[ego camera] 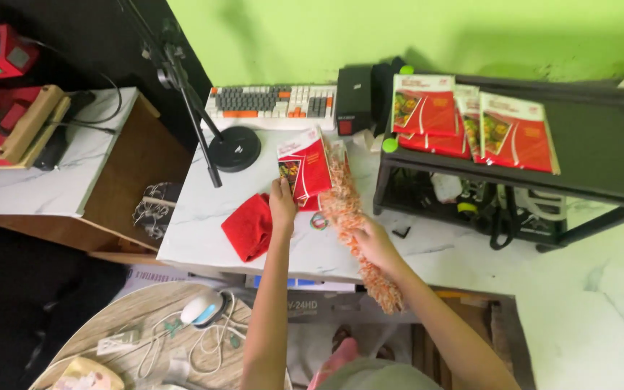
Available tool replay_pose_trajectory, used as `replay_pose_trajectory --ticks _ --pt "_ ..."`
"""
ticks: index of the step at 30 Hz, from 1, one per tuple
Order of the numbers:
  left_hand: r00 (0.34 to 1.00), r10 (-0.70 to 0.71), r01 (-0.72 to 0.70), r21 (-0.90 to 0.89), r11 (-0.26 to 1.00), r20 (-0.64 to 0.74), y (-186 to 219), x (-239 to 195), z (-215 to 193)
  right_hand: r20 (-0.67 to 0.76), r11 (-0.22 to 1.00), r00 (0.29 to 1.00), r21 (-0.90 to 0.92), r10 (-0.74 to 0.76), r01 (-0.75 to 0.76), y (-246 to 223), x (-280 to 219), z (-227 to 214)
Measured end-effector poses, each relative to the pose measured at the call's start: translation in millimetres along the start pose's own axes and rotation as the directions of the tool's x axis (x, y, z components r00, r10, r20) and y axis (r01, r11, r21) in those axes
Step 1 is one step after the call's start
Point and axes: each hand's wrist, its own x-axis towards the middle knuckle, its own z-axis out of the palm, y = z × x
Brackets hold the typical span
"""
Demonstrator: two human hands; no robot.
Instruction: The person cleans a black rolling cart and its contents using a duster and a red cloth. They wipe the cart's shelves and the red packages stored on it, then disassemble the cart to clean the individual trays before reassembling it and placing the packages back inside.
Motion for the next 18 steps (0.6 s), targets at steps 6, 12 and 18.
replay_pose_trajectory --ticks 6,12,18 --pt "0.923 0.385 -0.338 0.438 0.833 -0.02 -97 71 4 -0.155 0.992 0.982 -0.058 0.106 -0.116 -27 -36 -4" --pt "0.982 0.134 -0.179 0.853 0.491 0.129 -128 93 4 -0.165 0.985 0.977 -0.083 0.139 -0.154 -136 -76 -29" --pt "0.816 0.556 -0.454 0.769 0.451 0.157 30 -13 36 -0.264 0.964 0.958 -0.263 -0.112 0.04 -167 -100 -74"
